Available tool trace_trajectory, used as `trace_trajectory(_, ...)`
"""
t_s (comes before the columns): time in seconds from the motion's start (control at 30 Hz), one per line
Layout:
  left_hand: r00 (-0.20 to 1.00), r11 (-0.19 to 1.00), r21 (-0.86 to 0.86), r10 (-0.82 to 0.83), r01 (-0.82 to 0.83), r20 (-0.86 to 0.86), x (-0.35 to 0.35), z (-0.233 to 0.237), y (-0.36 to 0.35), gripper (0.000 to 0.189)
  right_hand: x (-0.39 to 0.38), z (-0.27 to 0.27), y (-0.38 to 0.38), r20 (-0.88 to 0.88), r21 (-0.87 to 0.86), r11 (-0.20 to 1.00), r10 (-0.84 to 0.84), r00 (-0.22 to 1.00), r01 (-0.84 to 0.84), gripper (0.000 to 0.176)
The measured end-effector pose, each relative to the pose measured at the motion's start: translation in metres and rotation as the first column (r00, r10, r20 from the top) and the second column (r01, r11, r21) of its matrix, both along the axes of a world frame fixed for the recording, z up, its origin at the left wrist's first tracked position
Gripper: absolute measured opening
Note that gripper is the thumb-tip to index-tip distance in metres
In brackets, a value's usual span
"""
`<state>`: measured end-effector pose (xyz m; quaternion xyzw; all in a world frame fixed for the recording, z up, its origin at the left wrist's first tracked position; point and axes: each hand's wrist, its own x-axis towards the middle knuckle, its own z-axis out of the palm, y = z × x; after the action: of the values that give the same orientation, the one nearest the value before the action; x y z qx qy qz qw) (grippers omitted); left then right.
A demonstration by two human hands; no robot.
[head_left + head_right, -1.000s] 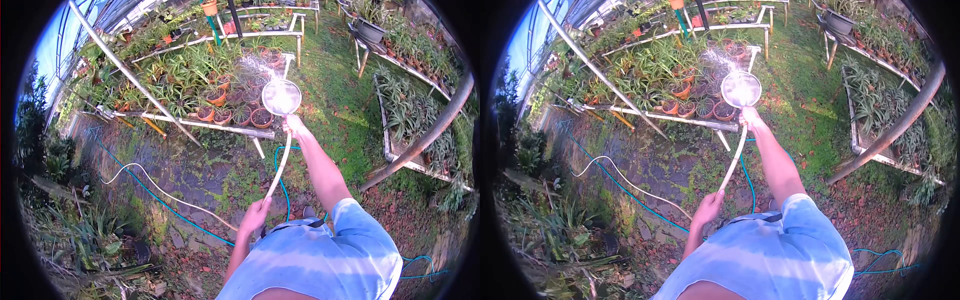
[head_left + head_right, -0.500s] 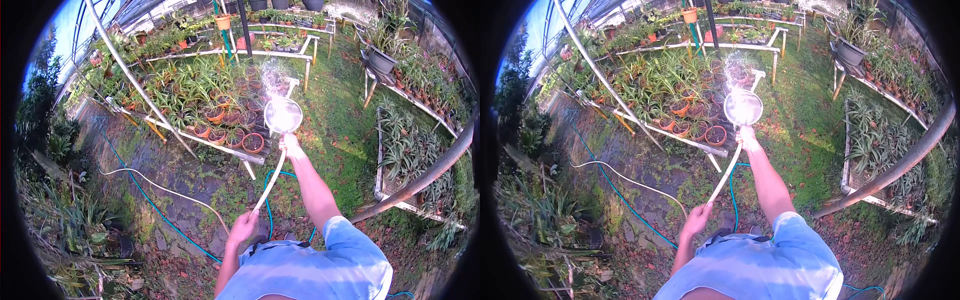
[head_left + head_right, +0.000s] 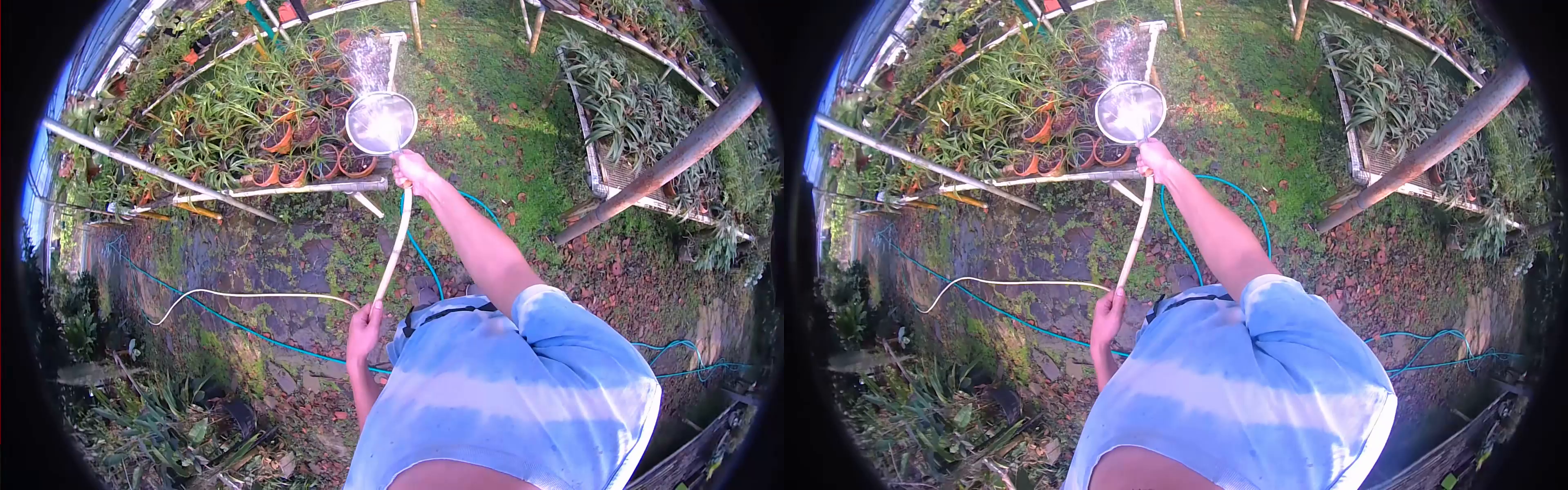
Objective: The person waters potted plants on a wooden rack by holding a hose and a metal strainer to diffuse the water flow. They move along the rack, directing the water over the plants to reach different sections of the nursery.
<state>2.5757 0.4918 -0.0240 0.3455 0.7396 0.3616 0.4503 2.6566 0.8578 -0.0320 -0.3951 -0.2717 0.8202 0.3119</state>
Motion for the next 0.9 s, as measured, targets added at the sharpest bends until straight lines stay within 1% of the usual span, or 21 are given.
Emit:
trace_trajectory(0.07,1.000,0.999,-0.034,-0.011,0.010,-0.017,0.001,-0.003,-0.007,0.042,0.006,-0.004,0.004,-0.029,-0.039,0.999,-0.019,0.999,0.018,0.006)
trace_trajectory(0.1,0.997,0.998,-0.052,-0.044,0.041,-0.064,0.003,-0.006,-0.008,0.043,0.006,-0.004,0.008,-0.047,-0.052,0.999,-0.006,0.999,0.004,0.005)
trace_trajectory(0.17,0.984,0.993,-0.096,-0.080,0.065,-0.161,0.005,-0.017,-0.013,0.044,0.014,0.004,0.023,-0.008,-0.035,0.999,-0.007,1.000,0.007,0.004)
trace_trajectory(0.2,0.988,0.986,-0.165,-0.056,0.033,-0.141,-0.005,-0.049,-0.025,0.043,0.022,0.014,0.036,0.006,-0.042,0.999,0.029,1.000,-0.029,0.002)
trace_trajectory(0.23,0.986,0.983,-0.181,0.011,-0.042,-0.168,-0.004,-0.061,-0.039,0.039,0.028,0.022,0.053,0.021,-0.044,0.998,0.056,0.998,-0.055,0.004)
trace_trajectory(0.3,0.968,0.968,-0.200,0.104,-0.152,-0.230,-0.005,-0.075,-0.058,0.032,0.035,0.018,0.081,0.078,0.045,0.999,-0.005,0.997,0.002,0.009)
trace_trajectory(0.33,0.965,0.956,-0.228,0.132,-0.185,-0.227,-0.007,-0.084,-0.062,0.035,0.039,0.012,0.095,0.101,0.064,0.998,0.004,0.995,-0.011,0.010)
trace_trajectory(0.37,0.957,0.951,-0.229,0.150,-0.208,-0.247,-0.006,-0.083,-0.061,0.035,0.042,0.002,0.109,0.130,0.081,0.996,0.019,0.991,-0.030,0.012)
trace_trajectory(0.4,0.948,0.943,-0.231,0.175,-0.239,-0.266,-0.006,-0.081,-0.057,0.035,0.044,-0.018,0.129,0.055,0.077,0.995,0.059,0.997,-0.064,0.013)
trace_trajectory(0.43,0.935,0.932,-0.230,0.209,-0.279,-0.288,-0.001,-0.080,-0.058,0.035,0.045,-0.004,0.122,0.089,0.052,0.998,0.020,0.996,-0.025,0.015)
trace_trajectory(0.5,0.923,0.909,-0.272,0.229,-0.317,-0.309,0.014,-0.073,-0.064,0.038,0.047,0.025,0.102,0.163,0.054,0.984,0.158,0.974,-0.169,0.008)
trace_trajectory(0.57,0.920,0.893,-0.313,0.220,-0.324,-0.325,0.034,-0.072,-0.066,0.041,0.035,0.018,0.099,0.117,0.038,0.969,0.240,0.964,-0.246,0.007)
trace_trajectory(0.6,0.915,0.856,-0.417,0.144,-0.306,-0.377,0.042,-0.077,-0.069,0.051,0.030,0.012,0.098,0.088,0.018,0.965,0.258,0.962,-0.260,0.008)
trace_trajectory(0.67,0.947,0.852,-0.434,0.193,-0.292,-0.257,0.057,-0.097,-0.092,0.062,0.022,0.001,0.096,0.054,-0.006,0.948,0.318,0.947,-0.318,0.010)
trace_trajectory(0.7,0.948,0.859,-0.419,0.210,-0.296,-0.240,0.071,-0.075,-0.095,0.059,0.020,0.000,0.096,0.051,-0.005,0.932,0.362,0.931,-0.362,0.012)
trace_trajectory(0.73,0.948,0.866,-0.400,0.226,-0.300,-0.222,0.088,-0.037,-0.092,0.057,0.021,0.007,0.094,0.087,0.016,0.913,0.406,0.910,-0.408,0.013)
trace_trajectory(0.8,0.976,0.815,-0.541,0.208,-0.206,-0.060,0.102,0.010,-0.088,0.054,0.023,0.005,0.097,0.081,0.014,0.933,0.358,0.930,-0.360,0.012)
trace_trajectory(0.83,0.978,0.786,-0.600,0.207,-0.151,0.025,0.104,0.022,-0.085,0.052,0.021,-0.001,0.102,0.079,0.014,0.941,0.336,0.939,-0.338,0.012)
trace_trajectory(0.87,0.967,0.810,-0.559,0.247,-0.175,0.056,0.102,0.025,-0.082,0.052,0.017,-0.022,0.117,0.092,0.019,0.956,0.291,0.952,-0.294,0.008)
trace_trajectory(0.9,0.955,0.831,-0.521,0.283,-0.197,0.090,0.101,0.031,-0.079,0.052,0.016,-0.016,0.121,0.070,0.016,0.952,0.304,0.950,-0.306,0.008)
